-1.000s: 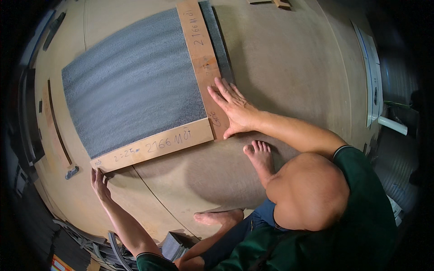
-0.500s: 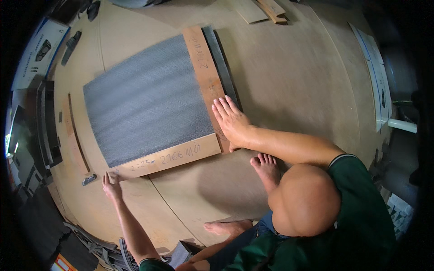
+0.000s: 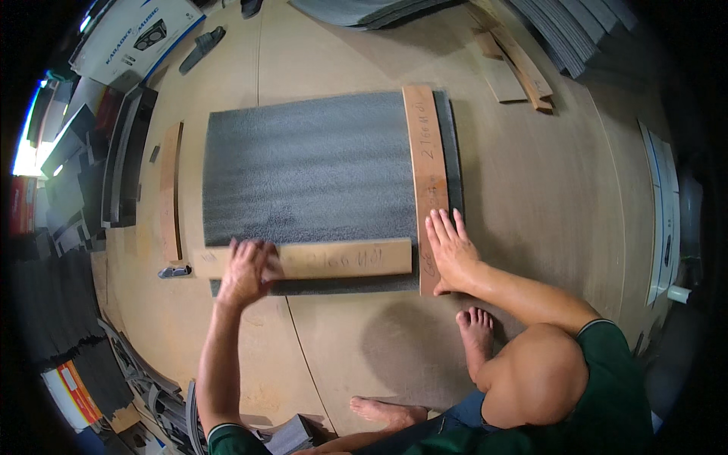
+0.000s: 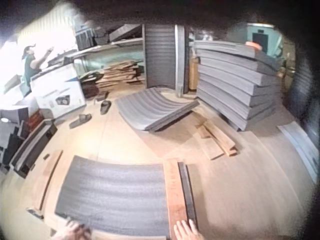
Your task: The person uses a knife to cut a grey flexible sheet along a wooden template. They repeatedly position the template, cut along its edge, and remove the cut pieces, stacking them on the floor.
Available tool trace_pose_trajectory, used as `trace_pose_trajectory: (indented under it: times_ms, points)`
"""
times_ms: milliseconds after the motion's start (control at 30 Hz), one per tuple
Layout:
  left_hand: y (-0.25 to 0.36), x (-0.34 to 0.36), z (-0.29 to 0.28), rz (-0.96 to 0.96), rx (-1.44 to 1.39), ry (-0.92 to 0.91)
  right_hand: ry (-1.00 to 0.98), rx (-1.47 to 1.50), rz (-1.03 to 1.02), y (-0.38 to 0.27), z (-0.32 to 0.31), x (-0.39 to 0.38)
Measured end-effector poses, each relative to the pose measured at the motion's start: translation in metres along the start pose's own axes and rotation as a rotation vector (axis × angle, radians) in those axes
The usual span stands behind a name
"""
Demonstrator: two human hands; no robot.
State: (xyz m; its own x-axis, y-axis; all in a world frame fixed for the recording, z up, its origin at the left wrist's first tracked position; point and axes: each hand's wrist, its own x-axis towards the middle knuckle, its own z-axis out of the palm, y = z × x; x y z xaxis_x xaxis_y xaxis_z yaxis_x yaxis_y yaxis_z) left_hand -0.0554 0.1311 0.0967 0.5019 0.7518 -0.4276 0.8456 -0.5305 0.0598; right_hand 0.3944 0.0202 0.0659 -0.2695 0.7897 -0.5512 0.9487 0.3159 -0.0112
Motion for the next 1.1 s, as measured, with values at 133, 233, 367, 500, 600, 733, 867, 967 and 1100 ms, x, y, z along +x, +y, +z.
trace_pose_trajectory:
  times_ms: [133,233,367,500,600,733,867,967,1100]
  points:
    - [-0.036,0.074,-0.048,-0.038,-0.035,0.263,-0.064,-0.074,-0.002,-0.006,-0.007,0.002]
    - [-0.053,0.144,-0.07,-0.044,-0.105,0.31,-0.095,-0.073,0.002,-0.007,-0.012,0.003]
    - [-0.059,0.218,-0.074,-0.088,-0.15,0.315,-0.101,-0.032,-0.013,-0.004,-0.015,0.002]
    - [-0.064,0.263,-0.068,-0.037,-0.172,0.28,-0.117,0.012,-0.014,-0.004,-0.016,0.004]
    - [-0.07,0.28,-0.065,-0.002,-0.214,0.339,-0.116,0.017,-0.01,-0.004,-0.016,0.004]
    - [-0.074,0.296,-0.06,-0.008,-0.186,0.371,-0.077,0.127,-0.021,-0.001,-0.013,0.003]
    - [-0.075,0.308,-0.052,-0.04,-0.197,0.277,-0.045,0.238,-0.032,0.001,-0.01,0.007]
    - [-0.072,0.316,-0.052,0.061,-0.122,0.246,-0.137,0.189,0.008,-0.003,-0.01,0.009]
    - [-0.065,0.315,-0.052,-0.039,-0.235,0.279,-0.159,0.127,0.025,-0.005,-0.014,0.011]
